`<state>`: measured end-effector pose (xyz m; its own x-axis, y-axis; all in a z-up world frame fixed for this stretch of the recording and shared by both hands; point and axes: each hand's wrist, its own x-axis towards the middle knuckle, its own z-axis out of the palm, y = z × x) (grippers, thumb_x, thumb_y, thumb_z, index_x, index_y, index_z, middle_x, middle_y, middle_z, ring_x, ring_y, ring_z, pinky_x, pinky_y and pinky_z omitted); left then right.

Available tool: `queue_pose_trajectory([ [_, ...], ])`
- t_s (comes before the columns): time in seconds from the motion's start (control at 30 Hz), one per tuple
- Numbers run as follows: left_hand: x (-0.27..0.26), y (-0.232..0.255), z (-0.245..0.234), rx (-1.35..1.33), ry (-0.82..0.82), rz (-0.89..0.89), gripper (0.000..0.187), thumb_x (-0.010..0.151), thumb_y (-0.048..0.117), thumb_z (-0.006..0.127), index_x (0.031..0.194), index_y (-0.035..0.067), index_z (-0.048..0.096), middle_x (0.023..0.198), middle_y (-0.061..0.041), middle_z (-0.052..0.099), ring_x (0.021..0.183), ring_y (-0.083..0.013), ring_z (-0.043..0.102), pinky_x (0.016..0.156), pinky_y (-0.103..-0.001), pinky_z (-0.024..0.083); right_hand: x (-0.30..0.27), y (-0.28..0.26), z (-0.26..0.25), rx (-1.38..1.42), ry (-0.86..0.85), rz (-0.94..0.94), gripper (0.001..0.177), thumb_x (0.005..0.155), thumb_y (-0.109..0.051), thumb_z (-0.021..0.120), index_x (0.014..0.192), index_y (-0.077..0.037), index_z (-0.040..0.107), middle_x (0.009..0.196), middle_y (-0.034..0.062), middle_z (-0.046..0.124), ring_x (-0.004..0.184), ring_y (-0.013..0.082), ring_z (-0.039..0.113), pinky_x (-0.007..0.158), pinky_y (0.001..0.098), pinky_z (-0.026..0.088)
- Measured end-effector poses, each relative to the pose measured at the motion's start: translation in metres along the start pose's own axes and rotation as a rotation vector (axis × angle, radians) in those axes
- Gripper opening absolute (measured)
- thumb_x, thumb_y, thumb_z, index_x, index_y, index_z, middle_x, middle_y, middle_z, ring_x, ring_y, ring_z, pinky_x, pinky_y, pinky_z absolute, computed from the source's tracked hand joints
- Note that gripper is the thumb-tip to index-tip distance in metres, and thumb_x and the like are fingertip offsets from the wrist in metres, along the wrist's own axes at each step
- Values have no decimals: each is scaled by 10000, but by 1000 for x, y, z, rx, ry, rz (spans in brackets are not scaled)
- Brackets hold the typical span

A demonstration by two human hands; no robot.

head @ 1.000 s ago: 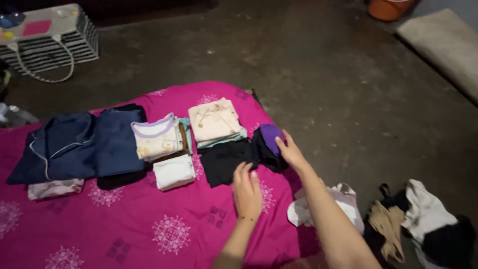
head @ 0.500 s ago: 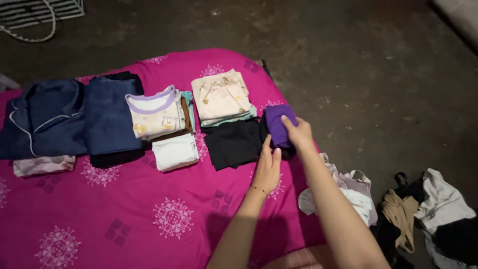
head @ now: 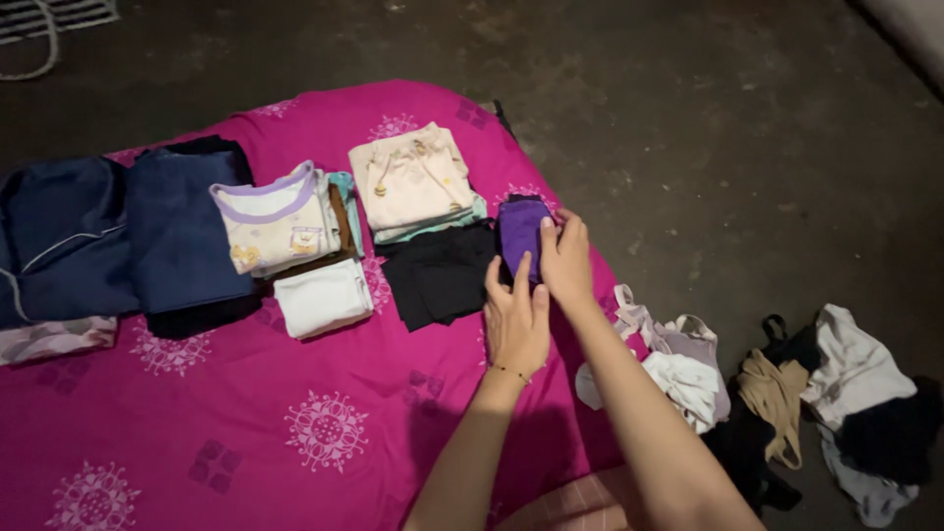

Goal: Folding various items of clothing including underwear and children's pajamas on a bed.

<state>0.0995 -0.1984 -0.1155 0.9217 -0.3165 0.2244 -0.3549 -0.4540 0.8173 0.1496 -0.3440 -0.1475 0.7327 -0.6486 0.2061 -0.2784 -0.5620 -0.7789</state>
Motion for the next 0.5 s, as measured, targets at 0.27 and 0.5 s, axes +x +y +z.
queue_pose_trajectory([
  [0.27, 8, 9, -14, 240, 101, 159, 653, 979, 333, 609, 1573, 157, 403, 1525, -280, 326, 1229, -450, 511, 1011, -511, 421, -56, 95, -137, -129, 70, -43, 362, 921, -179, 579, 1243, -31, 655, 1175, 220, 698, 1098, 371, 683, 977, 436, 525],
  [0.5, -17, 23, -39, 255, 177, 147, 643, 986, 321, 614, 1570, 154, 405, 1522, -215, 334, 1051, -342, 535, 992, -472, 428, -136, 152, -211, -536, -264, -26, 569, 704, -360, 778, 1238, -178, 701, 1195, 166, 634, 1145, 375, 576, 1011, 475, 457],
])
